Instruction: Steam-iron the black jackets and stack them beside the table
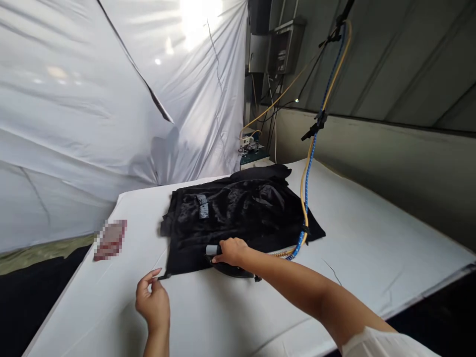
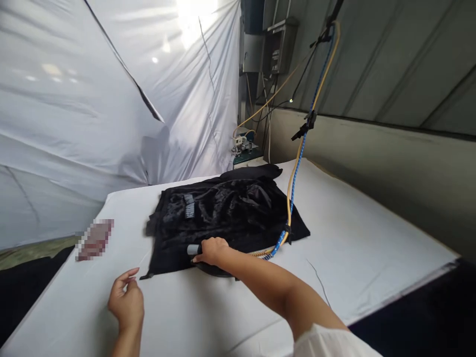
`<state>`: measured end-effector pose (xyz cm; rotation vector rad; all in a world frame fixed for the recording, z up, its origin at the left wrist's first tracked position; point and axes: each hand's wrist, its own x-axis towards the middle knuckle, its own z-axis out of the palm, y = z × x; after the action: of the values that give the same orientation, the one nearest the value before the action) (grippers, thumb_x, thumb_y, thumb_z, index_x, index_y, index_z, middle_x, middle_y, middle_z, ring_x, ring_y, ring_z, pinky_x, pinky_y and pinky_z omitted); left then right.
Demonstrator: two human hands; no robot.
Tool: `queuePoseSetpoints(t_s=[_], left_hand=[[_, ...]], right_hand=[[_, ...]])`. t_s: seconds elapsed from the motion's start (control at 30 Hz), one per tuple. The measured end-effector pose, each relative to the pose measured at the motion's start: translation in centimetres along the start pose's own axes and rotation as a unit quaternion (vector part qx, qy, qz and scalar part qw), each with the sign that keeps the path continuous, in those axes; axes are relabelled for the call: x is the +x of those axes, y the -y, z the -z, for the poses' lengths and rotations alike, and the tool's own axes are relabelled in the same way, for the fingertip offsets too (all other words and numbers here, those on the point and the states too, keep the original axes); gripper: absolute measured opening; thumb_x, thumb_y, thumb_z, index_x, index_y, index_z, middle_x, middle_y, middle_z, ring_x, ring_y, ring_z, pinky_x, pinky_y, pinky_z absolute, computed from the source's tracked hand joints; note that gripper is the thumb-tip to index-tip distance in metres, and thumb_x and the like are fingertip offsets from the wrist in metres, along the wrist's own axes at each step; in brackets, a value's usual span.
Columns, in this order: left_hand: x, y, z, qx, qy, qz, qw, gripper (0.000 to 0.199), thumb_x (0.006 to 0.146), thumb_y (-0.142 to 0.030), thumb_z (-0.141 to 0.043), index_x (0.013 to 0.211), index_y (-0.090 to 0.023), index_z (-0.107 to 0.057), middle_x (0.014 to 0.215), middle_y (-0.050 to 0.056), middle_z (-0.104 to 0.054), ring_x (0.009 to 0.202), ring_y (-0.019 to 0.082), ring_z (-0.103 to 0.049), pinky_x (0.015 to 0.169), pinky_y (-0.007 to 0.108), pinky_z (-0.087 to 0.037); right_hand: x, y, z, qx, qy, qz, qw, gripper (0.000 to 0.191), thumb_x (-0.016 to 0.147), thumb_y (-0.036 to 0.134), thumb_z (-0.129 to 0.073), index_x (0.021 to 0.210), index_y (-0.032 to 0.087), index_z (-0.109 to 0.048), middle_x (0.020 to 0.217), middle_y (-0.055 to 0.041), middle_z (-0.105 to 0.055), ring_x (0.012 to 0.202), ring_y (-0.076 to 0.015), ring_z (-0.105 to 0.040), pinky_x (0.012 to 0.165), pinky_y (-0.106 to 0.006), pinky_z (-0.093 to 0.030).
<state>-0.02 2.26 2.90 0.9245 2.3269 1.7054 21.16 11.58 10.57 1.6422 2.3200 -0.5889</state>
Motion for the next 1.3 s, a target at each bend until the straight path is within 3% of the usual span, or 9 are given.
queuePoseSetpoints(t_s=[0.17, 0.43, 0.63, 0.8, 0.93, 1.03, 1.1, 1.2, 1.3], left_hand=[[-3.0, -2.4, -3.4, -0.016, 0.054, -0.015, 0.998, 0.024, 0.064, -0.022, -0.041, 0.079, -0.022, -0.06, 0.082, 0.002, -0.062, 0.078, 0.019, -0.055, 0.081, 0.036, -0.042], [-10.4, -6.1, -11.5, -0.004, 0.171, -0.105, 0.98, 0.023, 0.068, -0.021, -0.041, 0.079, -0.022, -0.061, 0.084, 0.003, -0.065, 0.083, 0.019, -0.058, 0.083, 0.035, -0.043], [-15.4, -10.5, -18.7, 0.076, 0.33, -0.247, 0.908, 0.031, 0.076, -0.012, -0.039, 0.086, -0.025, -0.066, 0.094, 0.002, -0.067, 0.092, 0.017, -0.059, 0.089, 0.035, -0.039], [-18.0, -13.7, -24.1, 0.218, 0.408, -0.299, 0.835, 0.041, 0.081, -0.026, -0.047, 0.122, -0.025, -0.049, 0.124, 0.009, -0.053, 0.11, 0.024, -0.048, 0.09, 0.039, -0.033], [-18.7, -14.8, -26.3, 0.308, 0.412, -0.308, 0.8, 0.043, 0.081, -0.037, -0.05, 0.122, -0.027, -0.047, 0.112, 0.009, -0.059, 0.105, 0.025, -0.047, 0.087, 0.038, -0.031], [-18.7, -15.1, -26.7, 0.334, 0.444, -0.324, 0.765, 0.019, 0.084, -0.028, -0.044, 0.094, -0.024, -0.06, 0.094, 0.006, -0.063, 0.098, 0.022, -0.051, 0.085, 0.036, -0.029], [-18.6, -15.2, -26.5, 0.339, 0.466, -0.316, 0.754, 0.02, 0.084, -0.02, -0.04, 0.082, -0.021, -0.06, 0.085, 0.005, -0.065, 0.093, 0.02, -0.053, 0.083, 0.035, -0.029], [-18.2, -15.3, -25.6, 0.331, 0.48, -0.297, 0.756, 0.019, 0.082, -0.015, -0.039, 0.081, -0.019, -0.058, 0.083, 0.006, -0.065, 0.091, 0.02, -0.056, 0.079, 0.033, -0.029], [-17.7, -15.3, -24.5, 0.323, 0.488, -0.276, 0.763, 0.017, 0.08, -0.015, -0.04, 0.08, -0.019, -0.056, 0.084, 0.006, -0.066, 0.09, 0.02, -0.057, 0.077, 0.032, -0.029]], right_hand=[[-3.3, -9.2, 0.6, 0.031, -0.027, -0.077, 0.996, 0.056, 0.066, 0.066, -0.051, 0.099, 0.022, -0.063, 0.095, -0.0094, -0.067, 0.092, -0.0281, -0.061, 0.075, -0.036, -0.047], [-8.4, -24.6, 1.5, 0.075, -0.062, -0.221, 0.97, 0.052, 0.07, 0.063, -0.05, 0.1, 0.022, -0.061, 0.097, -0.0098, -0.065, 0.093, -0.0275, -0.06, 0.073, -0.035, -0.045], [-10.3, -32.9, 2.5, 0.083, -0.07, -0.283, 0.953, 0.05, 0.073, 0.062, -0.046, 0.1, 0.022, -0.06, 0.097, -0.0111, -0.064, 0.092, -0.0276, -0.059, 0.071, -0.035, -0.044], [-10.6, -36.1, 2.2, 0.091, -0.08, -0.286, 0.951, 0.056, 0.073, 0.066, -0.042, 0.102, 0.022, -0.059, 0.096, -0.0117, -0.064, 0.089, -0.0283, -0.06, 0.067, -0.034, -0.043], [-10.9, -37.2, 1.7, 0.115, -0.075, -0.269, 0.953, 0.057, 0.073, 0.067, -0.04, 0.102, 0.022, -0.059, 0.097, -0.0108, -0.064, 0.087, -0.0267, -0.06, 0.065, -0.032, -0.042], [-11.4, -37.5, 1.8, 0.121, -0.063, -0.23, 0.964, 0.059, 0.071, 0.069, -0.042, 0.102, 0.022, -0.059, 0.095, -0.0103, -0.064, 0.088, -0.0265, -0.06, 0.066, -0.032, -0.041], [-11.6, -37.5, 1.9, 0.114, -0.056, -0.199, 0.972, 0.058, 0.068, 0.069, -0.045, 0.101, 0.023, -0.06, 0.093, -0.0096, -0.064, 0.088, -0.027, -0.059, 0.067, -0.032, -0.041], [-11.7, -37.1, 2.2, 0.093, -0.058, -0.186, 0.976, 0.055, 0.067, 0.067, -0.048, 0.098, 0.023, -0.061, 0.092, -0.0095, -0.065, 0.09, -0.0281, -0.059, 0.069, -0.033, -0.041], [-11.3, -36.8, 2.5, 0.092, -0.065, -0.237, 0.965, 0.055, 0.068, 0.066, -0.048, 0.099, 0.023, -0.062, 0.096, -0.0102, -0.064, 0.091, -0.0278, -0.059, 0.07, -0.033, -0.042]])
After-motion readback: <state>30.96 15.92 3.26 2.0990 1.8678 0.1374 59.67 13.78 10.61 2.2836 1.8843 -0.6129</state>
